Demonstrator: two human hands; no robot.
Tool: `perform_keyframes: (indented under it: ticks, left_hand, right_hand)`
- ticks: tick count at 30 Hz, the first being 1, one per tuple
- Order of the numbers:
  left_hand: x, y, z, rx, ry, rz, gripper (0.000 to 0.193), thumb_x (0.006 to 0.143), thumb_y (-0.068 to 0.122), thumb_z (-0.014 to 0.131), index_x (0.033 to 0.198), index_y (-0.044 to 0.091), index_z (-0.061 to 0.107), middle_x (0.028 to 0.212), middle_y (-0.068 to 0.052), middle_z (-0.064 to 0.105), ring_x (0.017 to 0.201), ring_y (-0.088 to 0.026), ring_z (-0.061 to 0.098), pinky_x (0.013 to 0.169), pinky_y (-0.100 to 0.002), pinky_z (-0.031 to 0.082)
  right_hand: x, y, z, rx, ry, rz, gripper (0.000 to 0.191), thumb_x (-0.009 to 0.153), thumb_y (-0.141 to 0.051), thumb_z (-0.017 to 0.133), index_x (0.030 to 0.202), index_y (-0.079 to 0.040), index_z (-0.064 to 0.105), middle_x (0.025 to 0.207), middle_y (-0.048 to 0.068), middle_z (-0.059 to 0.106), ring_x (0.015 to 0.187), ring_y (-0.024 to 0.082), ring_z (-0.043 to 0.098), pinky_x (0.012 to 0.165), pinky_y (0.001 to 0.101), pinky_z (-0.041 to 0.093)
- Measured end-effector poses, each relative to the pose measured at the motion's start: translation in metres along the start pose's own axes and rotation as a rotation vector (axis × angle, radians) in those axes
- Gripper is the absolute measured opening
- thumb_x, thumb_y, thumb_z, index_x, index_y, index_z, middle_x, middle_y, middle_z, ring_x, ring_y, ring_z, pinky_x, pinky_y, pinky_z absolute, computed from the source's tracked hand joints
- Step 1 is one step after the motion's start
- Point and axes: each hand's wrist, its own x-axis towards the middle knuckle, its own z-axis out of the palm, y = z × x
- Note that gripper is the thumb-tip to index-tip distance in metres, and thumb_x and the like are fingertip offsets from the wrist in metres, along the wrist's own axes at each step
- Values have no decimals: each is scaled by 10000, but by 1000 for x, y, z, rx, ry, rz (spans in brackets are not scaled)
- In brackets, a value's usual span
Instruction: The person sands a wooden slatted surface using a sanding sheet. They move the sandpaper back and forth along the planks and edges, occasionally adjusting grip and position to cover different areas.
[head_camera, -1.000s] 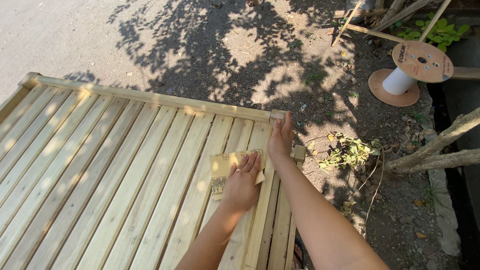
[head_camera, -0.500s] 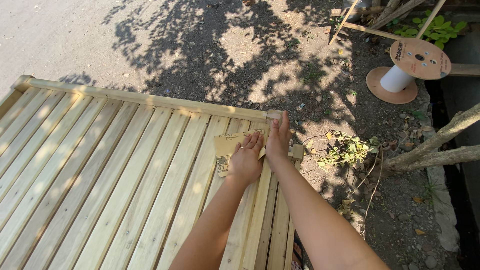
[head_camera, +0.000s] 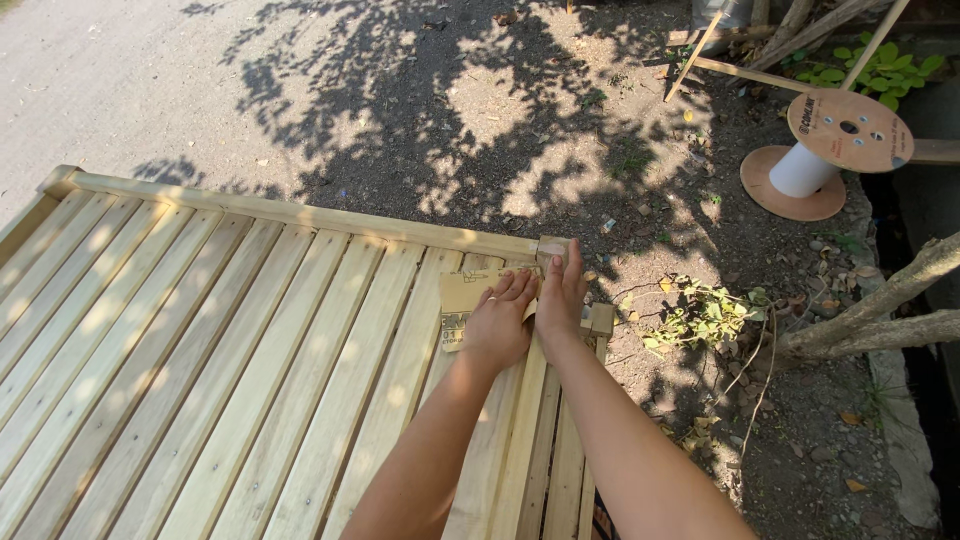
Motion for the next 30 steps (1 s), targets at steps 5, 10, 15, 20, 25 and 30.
perform_keyframes:
  ticks: [5, 10, 15, 20, 25, 30]
  left_hand:
    - [-47, 12, -8, -63, -17, -41, 649, 894, 133, 596, 1524, 117, 441, 1633, -58, 383, 1510, -282, 331, 1198, -496, 305]
    - [-170, 21, -21, -110, -122, -95, 674, 863, 82, 604, 1519, 138, 461, 1621, -47, 403, 1509, -284, 328, 1195, -505, 296]
    - [-108, 6, -15, -81, -65, -83, 687, 859, 67, 588, 1527, 130, 440, 1626, -46, 394, 1501, -281, 339, 1183, -509, 306]
    - [2, 2, -7, 35, -47, -94, 678, 891, 129, 615, 1532, 132, 396, 1633, -54, 335, 1512, -286, 297, 1196, -520, 278]
    - [-79, 10, 6, 5, -50, -93, 744, 876, 157, 636, 1552, 98, 331, 1644, -97, 317, 1508, -310, 299, 1196, -517, 289]
    - [-167, 16, 3, 4, -235, -277, 853, 811, 69, 590, 1602, 202, 302, 1701, -25, 265, 1509, -261, 243, 1180, -521, 244]
  right_hand:
    - [-1, -3, -3, -21, -2, -5, 613, 1054, -519, 246, 1626, -317, 165, 1653, 125, 223, 1515, 324, 275, 1220, 492, 248]
    - [-4, -8, -3, -27, -11, -40, 605, 1065, -522, 230, 1629, -313, 166, 1645, 152, 225, 1514, 347, 282, 1216, 487, 261]
    - [0, 0, 3, -19, 0, 6, 611, 1057, -485, 280, 1632, -315, 164, 1611, 161, 262, 1476, 358, 357, 1198, 483, 310]
    - [-2, 12, 2, -97, 29, -25, 650, 1029, -281, 406, 1626, -313, 151, 1592, 163, 277, 1461, 354, 385, 1183, 475, 353]
    - [-10, 6, -7, -223, 9, -74, 655, 1062, -274, 432, 1634, -280, 112, 1573, 204, 308, 1428, 398, 412, 1165, 496, 360]
    - [-10, -8, -8, -437, -31, 39, 641, 1077, -327, 344, 1643, -313, 44, 1555, 173, 365, 1325, 363, 555, 1063, 494, 497]
